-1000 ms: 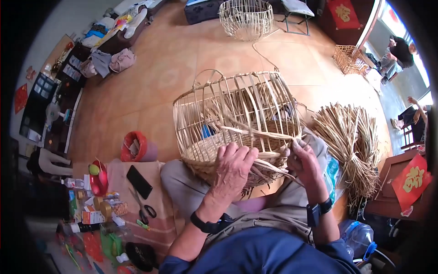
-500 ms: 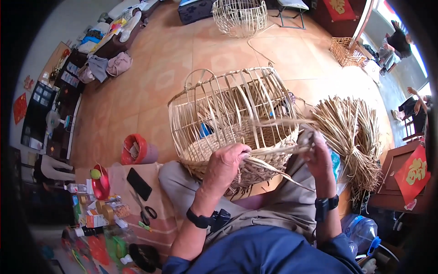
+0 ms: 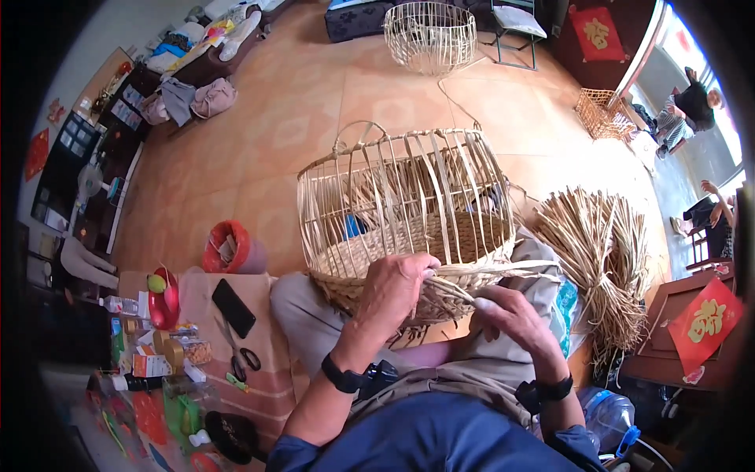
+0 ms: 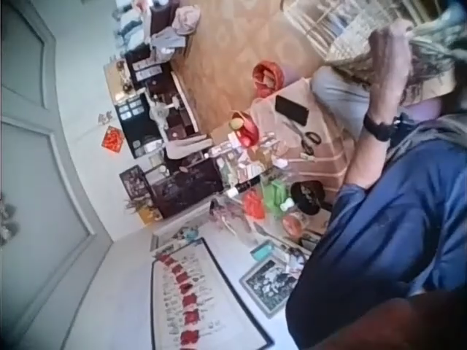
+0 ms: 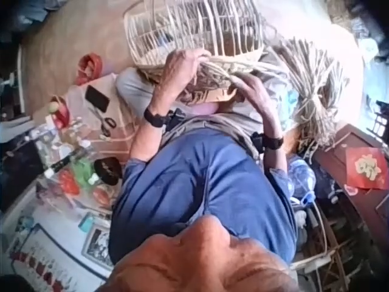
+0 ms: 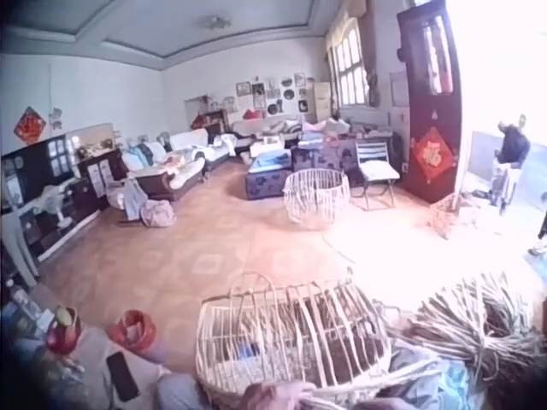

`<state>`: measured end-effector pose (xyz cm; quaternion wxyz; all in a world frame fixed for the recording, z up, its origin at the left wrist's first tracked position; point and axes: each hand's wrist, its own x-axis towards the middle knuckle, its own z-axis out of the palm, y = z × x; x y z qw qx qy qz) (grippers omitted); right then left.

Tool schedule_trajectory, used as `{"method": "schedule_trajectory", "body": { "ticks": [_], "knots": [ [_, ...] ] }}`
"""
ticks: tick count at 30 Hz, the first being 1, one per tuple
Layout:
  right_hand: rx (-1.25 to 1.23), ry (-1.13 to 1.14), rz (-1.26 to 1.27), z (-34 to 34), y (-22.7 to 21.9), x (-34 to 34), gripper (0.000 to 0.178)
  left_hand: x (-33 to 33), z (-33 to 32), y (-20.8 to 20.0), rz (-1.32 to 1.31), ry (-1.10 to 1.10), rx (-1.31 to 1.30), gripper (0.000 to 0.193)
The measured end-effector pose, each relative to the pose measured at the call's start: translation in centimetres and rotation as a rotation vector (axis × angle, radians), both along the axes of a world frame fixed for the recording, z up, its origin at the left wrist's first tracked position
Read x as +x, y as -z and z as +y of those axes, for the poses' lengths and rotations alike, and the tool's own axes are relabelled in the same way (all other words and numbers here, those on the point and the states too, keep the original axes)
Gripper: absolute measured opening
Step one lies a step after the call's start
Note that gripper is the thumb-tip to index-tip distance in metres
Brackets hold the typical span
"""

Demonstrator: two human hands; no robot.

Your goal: Weaving a large bamboo or wicker basket using thin strips of material.

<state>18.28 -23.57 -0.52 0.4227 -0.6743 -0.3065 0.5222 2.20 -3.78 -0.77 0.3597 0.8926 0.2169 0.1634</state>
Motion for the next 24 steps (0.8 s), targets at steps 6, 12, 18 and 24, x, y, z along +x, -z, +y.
{"method": "schedule_trajectory", "body": {
  "ticks": [6, 12, 18, 24],
  "knots": [
    [0.085, -0.136, -0.595, 3.3, -4.9, 0.5, 0.024, -0.7, 0.5, 0.2, -0.041, 0.089, 0.082, 0.022],
    [0.093, 0.021, 0.125, 4.6, -5.1, 2.6, 0.028, -0.9, -0.7, 0.7, -0.068, 0.006, 0.130, 0.022],
    [0.536, 0.326, 0.530, 2.0, -0.7, 4.1, 0.032, 0.4, -1.5, 1.2, -0.057, -0.083, 0.113, 0.019],
    [0.291, 0.239, 0.042, 7.0, -1.2, 0.6, 0.030, 0.4, -1.9, 2.1, -0.105, -0.157, 0.244, 0.026]
  ]
}}
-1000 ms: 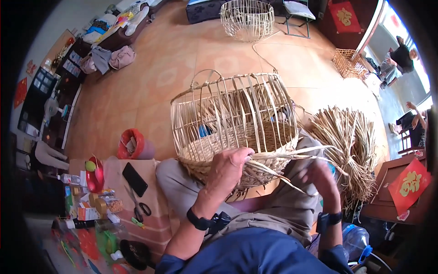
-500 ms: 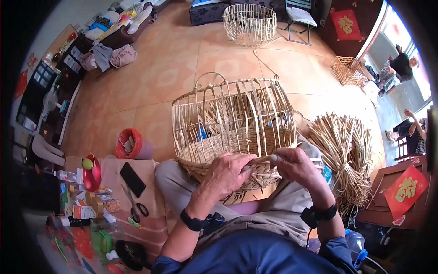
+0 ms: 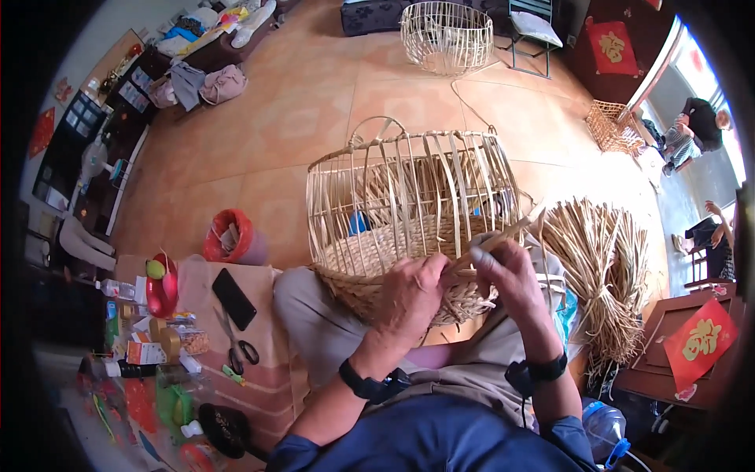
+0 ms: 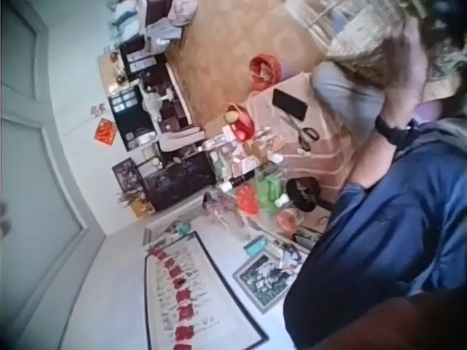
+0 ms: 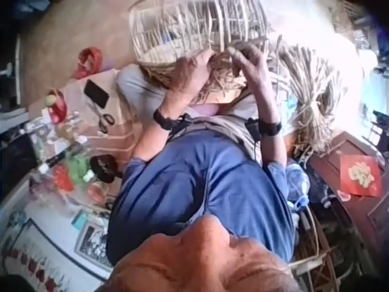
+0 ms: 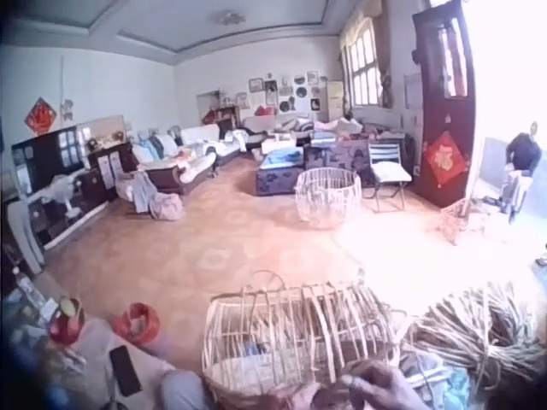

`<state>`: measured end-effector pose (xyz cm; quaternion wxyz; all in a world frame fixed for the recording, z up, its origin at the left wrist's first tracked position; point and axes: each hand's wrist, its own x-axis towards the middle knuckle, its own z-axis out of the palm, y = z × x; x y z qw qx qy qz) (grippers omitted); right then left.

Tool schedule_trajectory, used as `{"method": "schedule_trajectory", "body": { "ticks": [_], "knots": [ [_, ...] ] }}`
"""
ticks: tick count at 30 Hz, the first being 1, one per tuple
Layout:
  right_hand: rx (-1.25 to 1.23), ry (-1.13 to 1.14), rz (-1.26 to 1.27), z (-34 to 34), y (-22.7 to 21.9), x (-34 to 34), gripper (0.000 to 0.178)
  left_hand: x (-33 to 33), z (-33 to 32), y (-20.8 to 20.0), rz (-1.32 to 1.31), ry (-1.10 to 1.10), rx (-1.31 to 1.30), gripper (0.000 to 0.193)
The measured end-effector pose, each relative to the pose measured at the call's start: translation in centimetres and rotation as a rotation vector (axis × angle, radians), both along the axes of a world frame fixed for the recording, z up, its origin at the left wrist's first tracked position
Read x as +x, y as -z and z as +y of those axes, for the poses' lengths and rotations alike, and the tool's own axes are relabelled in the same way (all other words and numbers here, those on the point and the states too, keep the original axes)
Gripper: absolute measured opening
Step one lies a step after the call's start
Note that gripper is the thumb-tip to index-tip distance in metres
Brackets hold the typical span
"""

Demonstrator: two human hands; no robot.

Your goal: Weaving a large bamboo or wicker basket using thin strips of material.

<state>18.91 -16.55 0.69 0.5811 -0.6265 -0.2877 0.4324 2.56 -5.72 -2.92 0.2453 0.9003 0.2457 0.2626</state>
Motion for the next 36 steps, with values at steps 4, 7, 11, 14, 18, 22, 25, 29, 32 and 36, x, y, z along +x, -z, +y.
{"method": "schedule_trajectory", "body": {
  "ticks": [4, 7, 11, 14, 18, 22, 25, 29, 32, 36],
  "knots": [
    [0.080, 0.018, 0.025, 2.9, 1.1, 2.0, 0.022, 0.2, -1.7, 1.7, 0.233, -0.022, 0.262, 0.053],
    [-0.023, -0.059, -0.258, 4.6, 0.0, 2.2, 0.018, 1.4, -3.3, 0.9, 0.341, -0.045, 0.320, 0.083],
    [-0.105, -0.140, -0.904, 5.5, -1.1, 1.7, 0.008, 2.0, -3.0, 2.0, 0.473, -0.103, 0.402, 0.088],
    [-0.038, -0.187, -1.260, 5.5, 1.1, 1.4, 0.004, 1.8, -2.8, 1.6, 0.471, -0.059, 0.538, 0.046],
    [0.014, -0.257, -1.306, 5.3, 2.2, 0.8, 0.007, 1.4, -2.3, 1.8, 0.259, 0.027, 0.296, 0.040],
    [0.024, -0.194, -1.026, 4.5, 1.8, 1.3, 0.016, 0.9, -1.2, 1.9, 0.085, 0.087, 0.064, 0.041],
    [0.057, -0.081, -0.684, 2.8, 1.9, 0.8, 0.026, 0.6, -1.2, 1.8, 0.080, 0.080, 0.030, 0.043],
    [0.031, 0.151, -0.152, 0.9, 2.5, 0.1, 0.037, 0.8, -1.4, 1.7, 0.085, 0.031, 0.028, 0.046],
    [0.063, 0.173, 0.174, -1.5, 5.0, 2.9, 0.037, 1.2, -1.2, 1.4, 0.090, 0.044, 0.008, 0.050],
    [0.227, 0.111, 0.600, -4.1, 7.3, 2.1, 0.031, 1.1, -1.3, 1.2, 0.090, 0.064, 0.014, 0.051]
  ]
}}
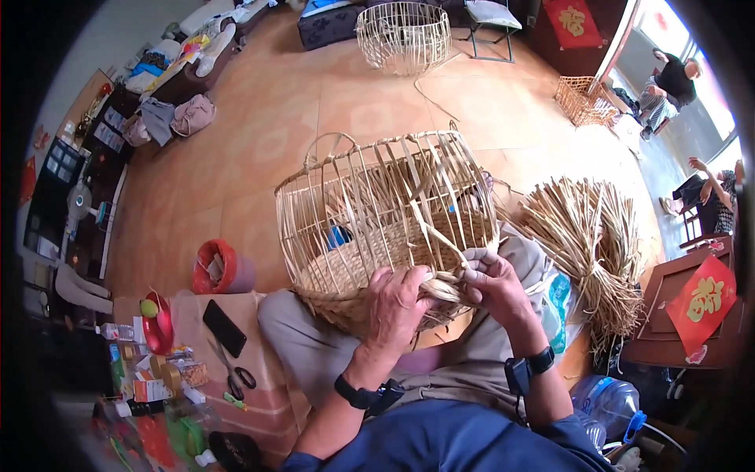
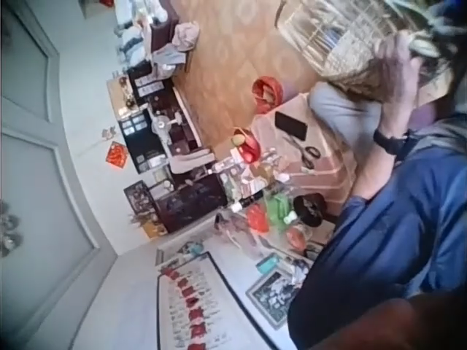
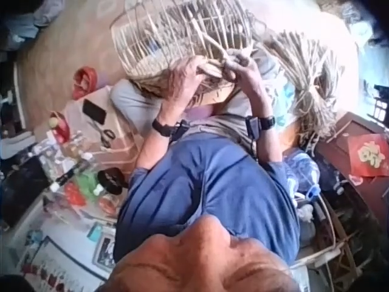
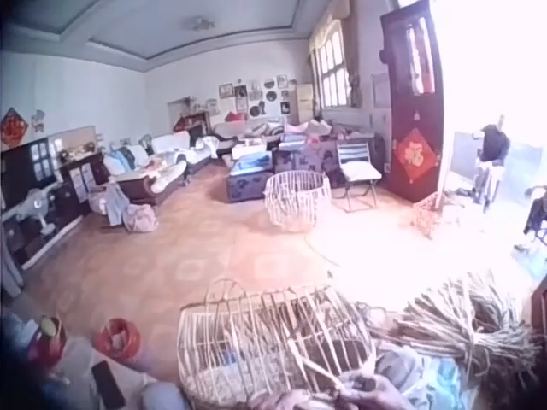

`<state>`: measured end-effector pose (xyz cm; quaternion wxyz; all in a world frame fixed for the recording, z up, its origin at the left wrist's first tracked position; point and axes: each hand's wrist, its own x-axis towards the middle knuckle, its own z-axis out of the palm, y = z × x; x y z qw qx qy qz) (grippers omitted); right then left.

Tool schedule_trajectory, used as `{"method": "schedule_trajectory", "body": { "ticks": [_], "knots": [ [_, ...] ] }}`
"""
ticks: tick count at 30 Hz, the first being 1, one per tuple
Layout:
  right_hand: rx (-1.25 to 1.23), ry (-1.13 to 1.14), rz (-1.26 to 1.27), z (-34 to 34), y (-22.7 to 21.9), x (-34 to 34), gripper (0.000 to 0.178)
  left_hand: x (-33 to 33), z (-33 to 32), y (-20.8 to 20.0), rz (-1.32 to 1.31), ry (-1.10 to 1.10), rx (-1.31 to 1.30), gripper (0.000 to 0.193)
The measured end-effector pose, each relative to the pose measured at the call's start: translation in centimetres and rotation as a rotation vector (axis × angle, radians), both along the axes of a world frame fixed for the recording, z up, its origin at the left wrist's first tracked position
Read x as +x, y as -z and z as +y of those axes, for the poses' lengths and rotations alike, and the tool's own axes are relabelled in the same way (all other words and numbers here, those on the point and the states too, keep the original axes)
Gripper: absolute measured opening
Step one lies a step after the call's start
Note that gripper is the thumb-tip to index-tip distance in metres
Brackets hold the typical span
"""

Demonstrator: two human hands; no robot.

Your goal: Weaving a large bamboo or wicker basket using thin strips of material.

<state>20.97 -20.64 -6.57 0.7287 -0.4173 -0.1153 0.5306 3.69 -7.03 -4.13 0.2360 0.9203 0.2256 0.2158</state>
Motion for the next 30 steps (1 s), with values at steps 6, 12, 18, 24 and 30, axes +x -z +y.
{"method": "schedule_trajectory", "body": {
  "ticks": [6, 12, 18, 24, 30],
  "knots": [
    [-0.206, -0.139, -0.755, 2.1, -2.8, -1.8, 0.024, -0.3, 0.4, 0.6, -0.084, -0.008, 0.065, 0.036],
    [-0.086, 0.162, -0.080, 2.7, -0.6, -1.6, 0.020, -0.5, 0.8, -0.1, -0.025, 0.019, 0.078, 0.037],
    [-0.185, -0.313, -0.198, -1.2, 0.1, -3.0, 0.024, -0.6, 1.1, 0.7, 0.028, -0.006, 0.151, 0.034],
    [0.137, -0.267, -0.097, -7.6, 0.9, 0.9, 0.034, -0.5, 1.2, 0.7, 0.024, -0.021, 0.176, 0.035],
    [0.252, 0.327, -0.012, -16.9, 6.1, 8.2, 0.043, -0.4, 1.1, 1.2, 0.050, -0.067, 0.166, 0.036]
  ]
}}
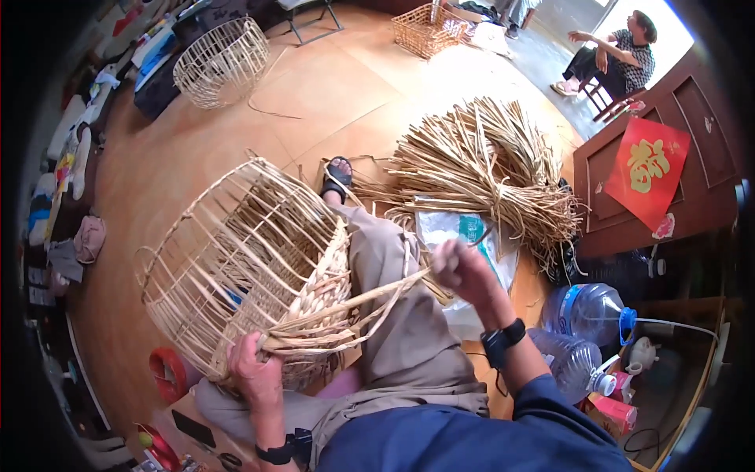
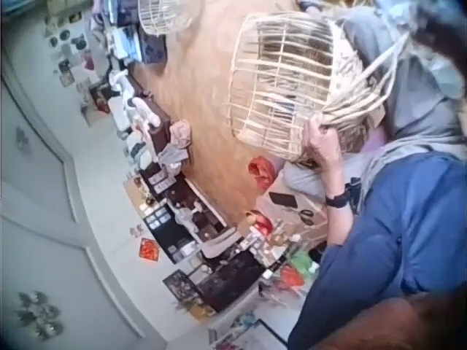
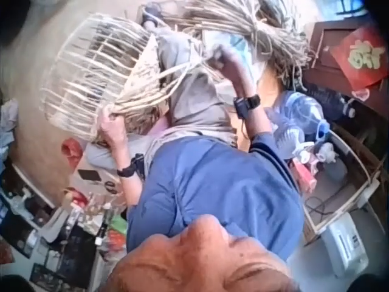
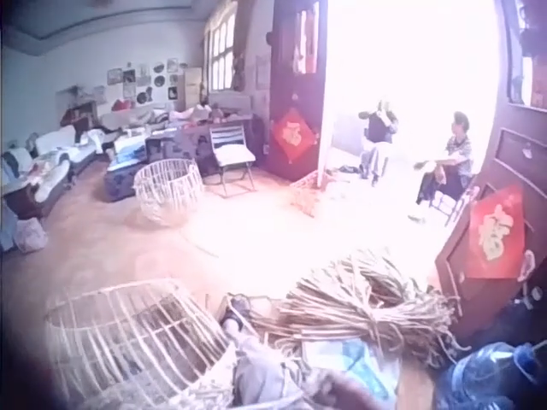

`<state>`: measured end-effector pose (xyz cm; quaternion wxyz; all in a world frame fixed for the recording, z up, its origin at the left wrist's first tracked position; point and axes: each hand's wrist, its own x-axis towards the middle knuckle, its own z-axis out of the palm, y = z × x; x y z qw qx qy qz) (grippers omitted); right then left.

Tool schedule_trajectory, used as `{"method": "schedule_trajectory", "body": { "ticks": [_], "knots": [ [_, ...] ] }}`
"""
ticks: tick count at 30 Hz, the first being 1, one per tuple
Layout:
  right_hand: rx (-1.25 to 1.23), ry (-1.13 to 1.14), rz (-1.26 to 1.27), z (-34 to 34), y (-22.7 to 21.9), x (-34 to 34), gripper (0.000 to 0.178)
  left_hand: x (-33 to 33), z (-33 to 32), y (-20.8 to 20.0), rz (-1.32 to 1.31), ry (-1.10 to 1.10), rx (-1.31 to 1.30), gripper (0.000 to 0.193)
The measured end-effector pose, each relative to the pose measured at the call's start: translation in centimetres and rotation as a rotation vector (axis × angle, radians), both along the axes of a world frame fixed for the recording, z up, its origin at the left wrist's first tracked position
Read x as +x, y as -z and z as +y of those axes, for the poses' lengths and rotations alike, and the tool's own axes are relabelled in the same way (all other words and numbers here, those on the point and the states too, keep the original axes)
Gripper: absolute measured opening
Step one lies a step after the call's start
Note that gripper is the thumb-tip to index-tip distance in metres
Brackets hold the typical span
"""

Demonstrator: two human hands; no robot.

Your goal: Weaving a large bamboo or wicker basket using thin strips of material.

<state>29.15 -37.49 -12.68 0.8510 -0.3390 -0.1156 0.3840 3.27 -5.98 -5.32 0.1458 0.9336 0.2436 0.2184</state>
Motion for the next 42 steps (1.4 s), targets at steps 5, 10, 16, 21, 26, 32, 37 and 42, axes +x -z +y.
{"method": "schedule_trajectory", "body": {
  "ticks": [5, 10, 16, 21, 26, 32, 37, 42],
  "knots": [
    [-0.297, 0.219, 0.031, -5.6, 5.3, 4.6, 0.043, -0.7, 0.6, 0.6, 0.044, -0.030, 0.021, 0.038],
    [-0.948, -0.036, -0.153, -5.5, 15.1, 3.6, 0.040, -0.8, 0.2, 0.1, 0.075, -0.112, -0.018, 0.035],
    [-1.406, -0.055, -0.042, -6.5, 30.2, -0.2, 0.031, 0.1, -0.5, -0.3, 0.089, -0.144, -0.088, 0.036],
    [-1.732, -0.168, -0.578, -5.0, 33.1, -4.5, 0.021, -1.1, 0.3, -0.3, 0.138, -0.145, -0.073, 0.037],
    [-1.919, -0.108, -0.751, -6.0, 35.8, -5.6, 0.014, 0.0, -0.3, -0.8, 0.131, -0.144, -0.077, 0.035],
    [-1.892, -0.379, -1.089, -7.7, 36.5, -5.5, 0.018, 0.9, -0.7, -1.0, 0.081, -0.108, -0.054, 0.033],
    [-1.793, -0.309, -0.998, -5.8, 34.0, -4.8, 0.019, -0.4, 0.0, -0.8, 0.139, -0.056, -0.069, 0.033],
    [-1.781, -0.162, -0.779, -4.9, 28.9, -2.2, 0.020, 0.3, -0.5, -1.5, 0.125, -0.077, -0.043, 0.032]
  ]
}}
